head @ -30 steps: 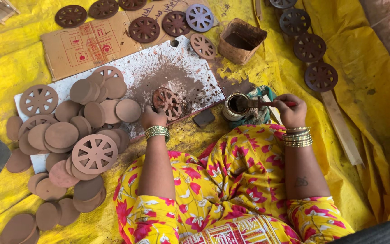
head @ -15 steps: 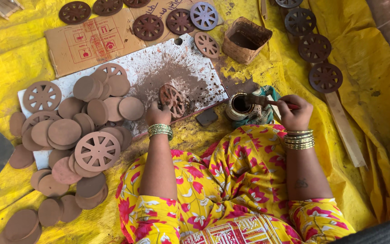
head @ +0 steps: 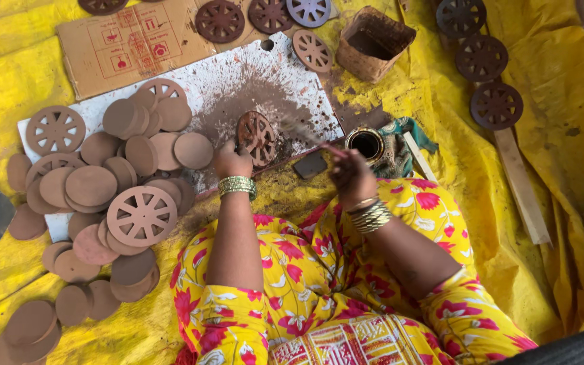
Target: The person sits on the floor and paints wheel-shaped clay discs with brown paint using a brush, coating one side of each disc. They dip the brush in a paint pot, paint a disc, set it with the finished discs, and pick up the next unpainted disc, repeating this cycle.
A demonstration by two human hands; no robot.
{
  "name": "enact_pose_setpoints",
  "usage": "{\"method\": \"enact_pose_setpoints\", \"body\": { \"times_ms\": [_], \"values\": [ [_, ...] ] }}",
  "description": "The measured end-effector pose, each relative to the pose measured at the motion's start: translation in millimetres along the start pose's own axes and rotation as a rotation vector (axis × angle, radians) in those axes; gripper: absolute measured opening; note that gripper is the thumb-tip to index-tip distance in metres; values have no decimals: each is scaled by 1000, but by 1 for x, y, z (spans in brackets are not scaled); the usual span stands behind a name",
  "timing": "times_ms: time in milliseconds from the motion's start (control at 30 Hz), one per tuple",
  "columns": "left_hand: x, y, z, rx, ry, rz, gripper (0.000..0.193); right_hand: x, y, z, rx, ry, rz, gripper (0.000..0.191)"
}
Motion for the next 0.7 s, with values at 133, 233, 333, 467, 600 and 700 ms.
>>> {"method": "enact_pose_setpoints", "body": {
  "times_ms": [133,233,333,467,600,700],
  "values": [
    [1,4,2,10,46,-11,20,15,25,19,-14,-184,-444,29],
    [1,7,3,33,92,25,23,27,41,37,-51,-288,-547,30],
    [6,5,2,108,207,38,26,40,43,45,-46,-261,-699,26],
    [3,3,4,123,193,69,30,45,36,41,-166,-273,-692,18],
    [-6,13,7,51,58,52,18,29,26,48,-64,-359,-707,16],
    [-6,15,6,65,100,150,14,27,37,61,-62,-401,-730,20]
  ]
}}
Point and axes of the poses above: each hand's wrist, its own z-axis towards the middle knuckle, its own y-axis out of the palm, x = y × z, the point moved 8 cm from there along z, towards the middle knuckle, and after that the axes turned 9 degrees about y, right-handed, at the moved point
